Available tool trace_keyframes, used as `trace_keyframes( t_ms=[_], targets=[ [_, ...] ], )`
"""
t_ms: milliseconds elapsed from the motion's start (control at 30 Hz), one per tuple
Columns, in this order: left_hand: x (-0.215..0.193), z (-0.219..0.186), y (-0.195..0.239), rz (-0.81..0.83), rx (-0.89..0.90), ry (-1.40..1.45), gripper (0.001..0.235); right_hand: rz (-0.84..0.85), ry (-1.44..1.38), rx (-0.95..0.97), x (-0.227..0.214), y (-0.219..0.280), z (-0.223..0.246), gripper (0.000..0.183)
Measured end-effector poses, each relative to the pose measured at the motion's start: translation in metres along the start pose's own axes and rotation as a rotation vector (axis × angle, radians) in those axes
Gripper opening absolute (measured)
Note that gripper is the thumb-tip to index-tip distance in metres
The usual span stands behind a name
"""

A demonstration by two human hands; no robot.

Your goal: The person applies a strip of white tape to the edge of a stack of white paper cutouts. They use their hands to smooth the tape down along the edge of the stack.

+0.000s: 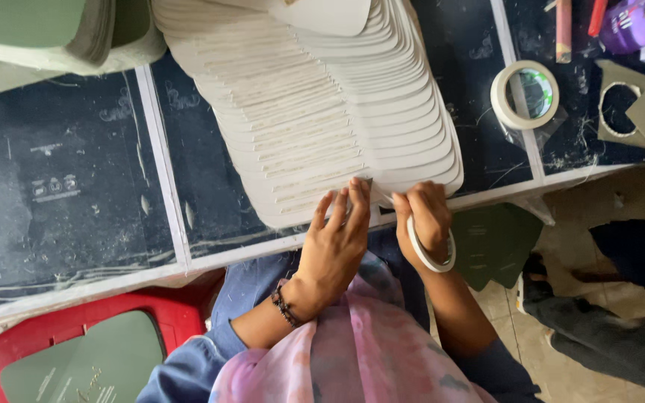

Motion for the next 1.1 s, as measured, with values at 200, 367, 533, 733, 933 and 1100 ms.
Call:
trace_keyframes(
  t_ms=[200, 367, 533, 733, 933, 1100],
  targets=[
    [-0.001, 0.008, 0.002, -0.011, -0.017, 0.113, 0.038, -0.054, -0.224, 0.399, -0.022, -0.013, 0.014, 0.031],
    [-0.004, 0.078, 0.045, -0.031, -0.400, 0.529, 0.045, 0.349, -0.544, 0.411, 0.028, -0.034, 0.037, 0.029],
    [-0.010, 0.120, 0.070, 0.047, -0.790, 0.806, 0.053, 0.423, -0.533, 0.330, 0.066, -0.036, 0.053, 0.034],
    [-0.001, 0.117, 0.070, 0.095, -0.760, 0.807, 0.056, 0.448, -0.322, 0.376, 0.073, -0.037, 0.061, 0.039],
    [-0.003, 0.114, 0.062, 0.135, -0.794, 0.727, 0.077, 0.501, -0.179, 0.382, 0.083, -0.024, 0.051, 0.040],
    [-0.004, 0.114, 0.059, 0.146, -0.879, 0.822, 0.080, 0.429, -0.127, 0.258, 0.061, -0.032, 0.035, 0.041]
  ],
)
Point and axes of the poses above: each hand's wrist, its own y-axis away from the middle knuckle, its own x-axis out of the palm, z = x × y, the point moved 5 cm from there along -y, towards the middle knuckle, and after that the axes turned 6 degrees about -y, right-handed, at the moved point
